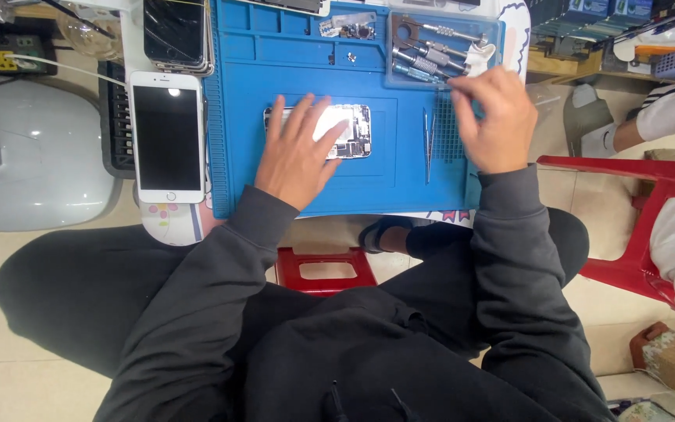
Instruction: The person disassembles a smartphone on a blue work mat, using a screwdriver to remove screws and tweezers to handle small components. They remove the back cover, disconnect internal parts, and place the back cover aside.
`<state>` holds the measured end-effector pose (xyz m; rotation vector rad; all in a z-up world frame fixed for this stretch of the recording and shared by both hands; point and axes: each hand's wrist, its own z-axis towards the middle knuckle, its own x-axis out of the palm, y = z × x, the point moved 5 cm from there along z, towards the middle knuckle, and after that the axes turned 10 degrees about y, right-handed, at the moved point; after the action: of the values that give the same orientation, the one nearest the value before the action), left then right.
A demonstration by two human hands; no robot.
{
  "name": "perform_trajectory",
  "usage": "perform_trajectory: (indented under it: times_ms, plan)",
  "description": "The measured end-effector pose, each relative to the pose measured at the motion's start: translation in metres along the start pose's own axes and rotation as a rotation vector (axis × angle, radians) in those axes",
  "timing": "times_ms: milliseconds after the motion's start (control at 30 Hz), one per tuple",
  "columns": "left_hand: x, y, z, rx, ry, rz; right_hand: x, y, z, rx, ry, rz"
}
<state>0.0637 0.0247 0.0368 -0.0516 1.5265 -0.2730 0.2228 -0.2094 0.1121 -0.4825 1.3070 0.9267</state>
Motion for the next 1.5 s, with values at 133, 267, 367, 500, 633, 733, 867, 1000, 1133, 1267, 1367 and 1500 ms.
perform_trajectory:
  times_ms: [133, 267, 367, 500, 633, 733, 867, 1000, 1133, 1267, 1367, 1500]
  plan:
    - [0.002, 0.017, -0.004, -0.049, -0.032, -0.132, 0.016, 0.02, -0.027, 0.231, 0.346, 0.014]
    - [0.002, 0.017, -0.002, -0.049, -0.042, -0.128, 0.03, 0.035, -0.045, 0.336, 0.486, 0.097]
    - [-0.004, 0.016, -0.005, -0.076, -0.072, -0.127, 0.04, 0.034, -0.05, 0.317, 0.466, 0.08]
    - [-0.013, 0.017, -0.004, -0.117, -0.068, -0.147, 0.05, 0.027, -0.053, 0.299, 0.482, 0.06]
    - [-0.025, 0.024, -0.012, -0.196, 0.004, -0.362, 0.026, 0.038, -0.048, 0.4, 0.475, 0.275]
    - [-0.023, 0.034, -0.018, -0.317, 0.186, -0.411, 0.005, 0.058, -0.031, 0.298, 0.378, 0.714]
    - [-0.01, 0.039, -0.024, -0.422, 0.26, -0.694, 0.009, 0.054, -0.029, 0.232, 0.121, 0.737]
    - [-0.006, 0.029, -0.023, -0.491, 0.229, -1.092, 0.026, 0.038, -0.031, 0.283, -0.058, 0.753]
    - [0.007, 0.013, -0.026, -0.464, 0.238, -1.339, 0.035, 0.038, -0.025, 0.309, -0.134, 0.722]
    - [0.018, 0.002, -0.028, -0.486, 0.186, -1.334, 0.04, 0.045, -0.017, 0.31, -0.144, 0.629]
    - [0.005, 0.0, -0.026, -0.467, 0.149, -1.26, 0.041, 0.05, -0.012, 0.276, -0.147, 0.395]
    - [-0.004, 0.001, -0.029, -0.426, 0.148, -1.118, 0.041, 0.047, -0.009, 0.227, -0.108, 0.33]
